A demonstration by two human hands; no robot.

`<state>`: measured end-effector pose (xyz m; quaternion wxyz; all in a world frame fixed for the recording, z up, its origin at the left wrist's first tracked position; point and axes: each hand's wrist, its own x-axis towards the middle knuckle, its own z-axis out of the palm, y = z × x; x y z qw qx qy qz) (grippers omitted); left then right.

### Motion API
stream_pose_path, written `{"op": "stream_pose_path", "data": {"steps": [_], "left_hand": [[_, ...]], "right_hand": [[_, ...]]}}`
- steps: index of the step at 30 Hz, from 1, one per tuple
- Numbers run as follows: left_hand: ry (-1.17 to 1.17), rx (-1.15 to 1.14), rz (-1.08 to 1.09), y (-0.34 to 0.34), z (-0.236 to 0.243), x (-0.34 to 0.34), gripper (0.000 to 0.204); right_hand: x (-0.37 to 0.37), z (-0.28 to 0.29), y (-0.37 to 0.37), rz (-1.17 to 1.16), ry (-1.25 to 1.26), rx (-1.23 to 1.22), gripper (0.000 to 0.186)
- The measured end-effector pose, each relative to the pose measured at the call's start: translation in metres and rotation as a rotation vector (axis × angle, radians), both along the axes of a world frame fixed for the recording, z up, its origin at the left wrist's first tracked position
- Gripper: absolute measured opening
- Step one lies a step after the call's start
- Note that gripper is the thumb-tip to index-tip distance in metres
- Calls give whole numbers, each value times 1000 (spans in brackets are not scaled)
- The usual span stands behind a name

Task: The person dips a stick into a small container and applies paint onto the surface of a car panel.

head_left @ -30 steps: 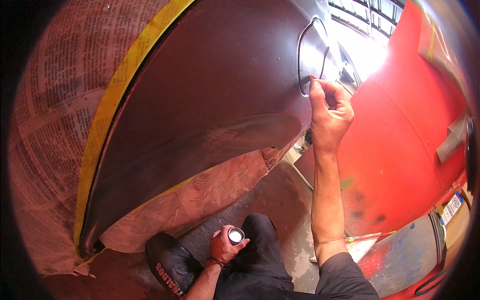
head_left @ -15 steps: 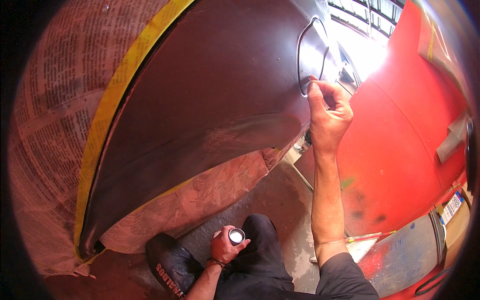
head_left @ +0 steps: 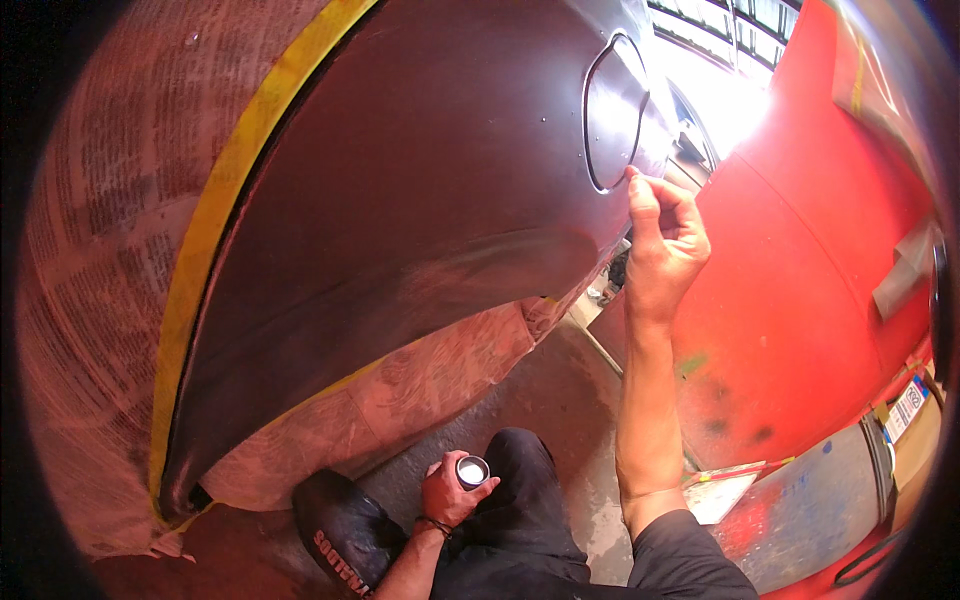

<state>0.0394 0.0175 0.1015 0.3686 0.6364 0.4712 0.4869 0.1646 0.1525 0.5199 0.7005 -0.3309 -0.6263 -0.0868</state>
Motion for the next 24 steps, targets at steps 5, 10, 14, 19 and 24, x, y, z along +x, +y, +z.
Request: {"op": "stream_pose_path", "data": {"steps": [5,10,14,19,24], "left_hand": [[17,-24,-2,-1,-1,-2,82],[5,-23,5,0,-2,-1,82],[0,-23,0,0,-2,-1,82],[7,-20,-3,-1,0,-1,81],[8,-14,-8,1,-3,0,81]], "right_hand": [[-11,-12,-3,-22,29,-58,12],[-13,-12,-1,-10,7,-65,11],[-13,-13,0,41,9,-55,9],[-15,-13,0,29,7,-68,10],[-16,-13,0,-26,-19,-67,11]]}}
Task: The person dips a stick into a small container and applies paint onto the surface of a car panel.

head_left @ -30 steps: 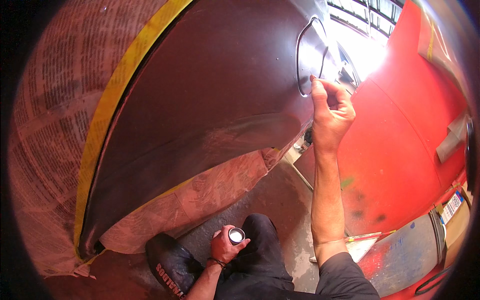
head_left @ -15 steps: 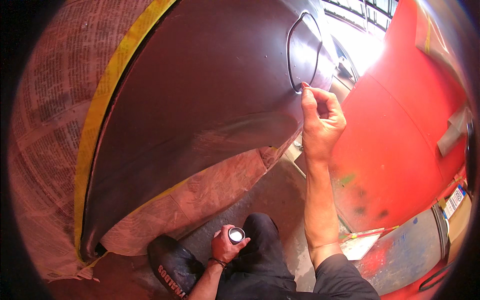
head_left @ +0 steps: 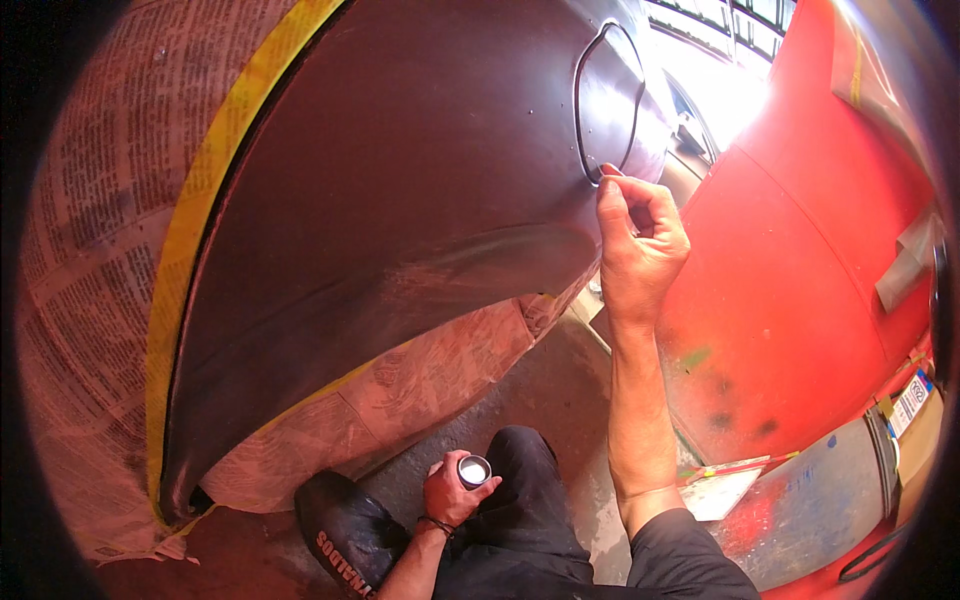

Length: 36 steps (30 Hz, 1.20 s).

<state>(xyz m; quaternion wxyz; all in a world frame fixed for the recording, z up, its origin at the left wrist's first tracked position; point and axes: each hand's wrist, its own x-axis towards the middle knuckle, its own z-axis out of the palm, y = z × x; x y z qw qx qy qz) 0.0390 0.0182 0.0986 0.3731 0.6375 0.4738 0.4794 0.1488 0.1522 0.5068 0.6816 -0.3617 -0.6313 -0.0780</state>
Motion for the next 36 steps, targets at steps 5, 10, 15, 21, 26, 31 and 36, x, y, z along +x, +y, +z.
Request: {"op": "stream_pose_path", "data": {"steps": [5,10,15,21,26,31,36], "left_hand": [[3,-8,8,-1,2,0,80],[11,-11,4,-2,2,-1,81],[-1,-10,8,-2,0,0,82],[-7,-11,11,-2,0,-1,82],[-3,-24,-2,-2,1,0,82],[-3,-18,-6,-2,-1,0,83],[4,-10,-1,-2,-1,1,83]], "right_hand": [[-1,0,2,-5,13,20,8],[2,-1,2,-34,-24,22,8],[4,-1,4,60,56,57,10],[18,3,5,-4,78,35,13],[25,6,16,-135,37,24,15],[30,2,24,-106,26,28,14],[29,3,22,-70,39,40,13]]}}
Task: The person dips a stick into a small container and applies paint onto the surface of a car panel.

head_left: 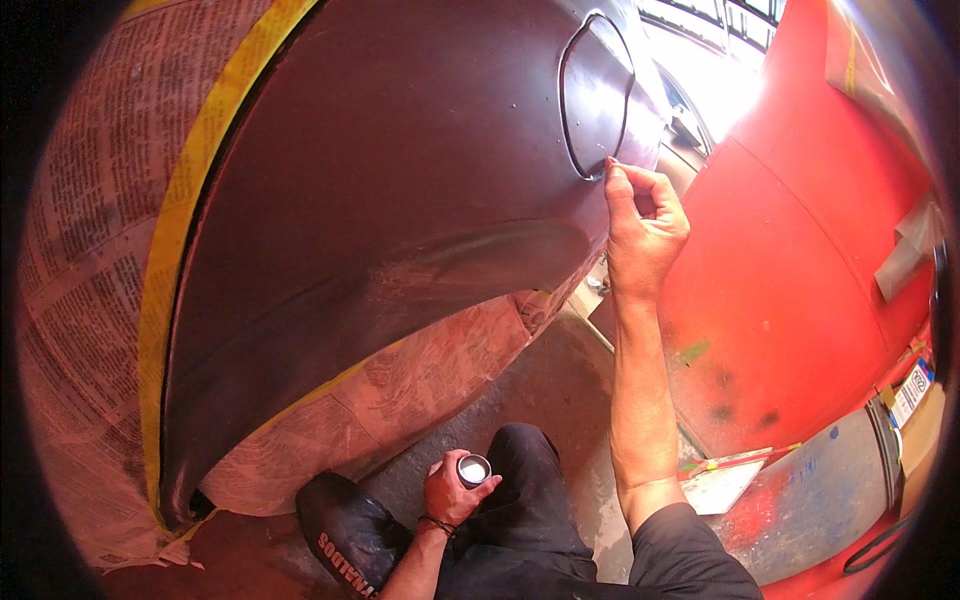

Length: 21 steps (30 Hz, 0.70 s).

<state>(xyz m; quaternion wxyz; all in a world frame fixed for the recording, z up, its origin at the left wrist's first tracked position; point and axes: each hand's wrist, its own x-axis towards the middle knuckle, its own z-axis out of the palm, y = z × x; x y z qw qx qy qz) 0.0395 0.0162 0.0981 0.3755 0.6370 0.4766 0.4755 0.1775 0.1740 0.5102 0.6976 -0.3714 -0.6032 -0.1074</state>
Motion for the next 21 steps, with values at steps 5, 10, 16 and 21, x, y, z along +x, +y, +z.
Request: {"op": "stream_pose_path", "data": {"steps": [5,10,16,21], "left_hand": [[6,10,0,0,-2,0,82],[-1,11,12,0,-3,1,82],[8,-25,12,-1,1,1,81],[11,-52,-2,-1,4,0,82]], "right_hand": [[-5,1,-4,-16,-23,-13,11],[-5,-1,-2,22,-24,-1,11],[-6,1,-1,8,-72,21,10],[-6,1,-3,-25,-104,25,9]]}}
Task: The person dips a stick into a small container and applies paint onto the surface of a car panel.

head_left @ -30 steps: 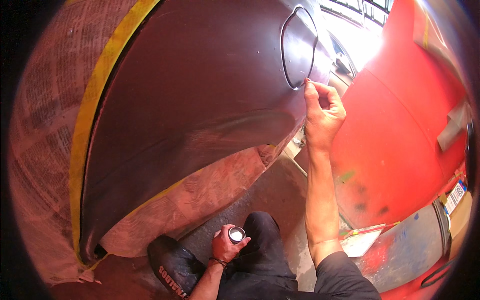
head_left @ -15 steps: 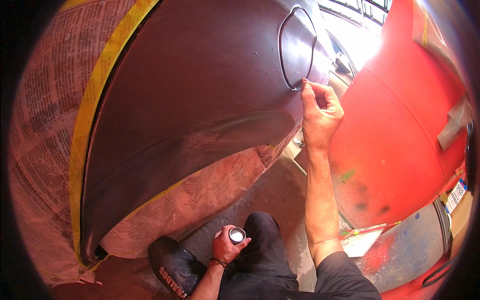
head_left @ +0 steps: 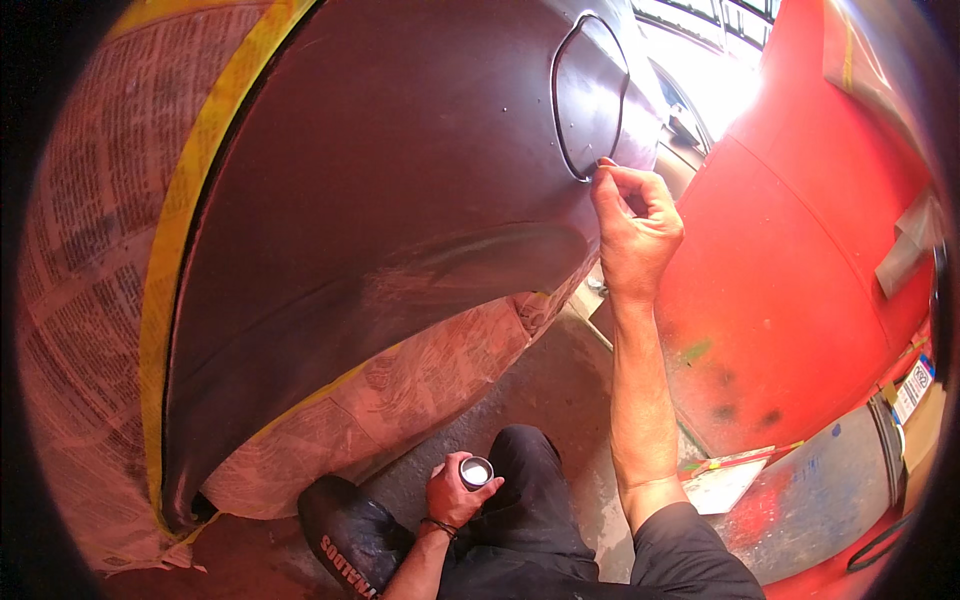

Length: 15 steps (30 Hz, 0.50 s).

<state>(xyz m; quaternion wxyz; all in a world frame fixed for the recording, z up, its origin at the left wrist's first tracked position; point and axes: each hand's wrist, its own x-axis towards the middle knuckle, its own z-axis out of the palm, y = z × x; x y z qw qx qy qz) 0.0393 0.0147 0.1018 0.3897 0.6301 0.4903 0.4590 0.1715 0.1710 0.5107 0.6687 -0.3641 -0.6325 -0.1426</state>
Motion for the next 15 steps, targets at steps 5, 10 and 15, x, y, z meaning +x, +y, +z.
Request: {"op": "stream_pose_path", "data": {"steps": [5,10,15], "left_hand": [[3,-14,-2,0,-4,0,82],[-31,21,20,3,-5,1,82],[-26,28,56,4,-4,-3,81]], "right_hand": [[-2,3,-4,-14,34,-24,10],[14,-1,1,38,135,18,11],[24,-19,-23,153,267,18,10]]}}
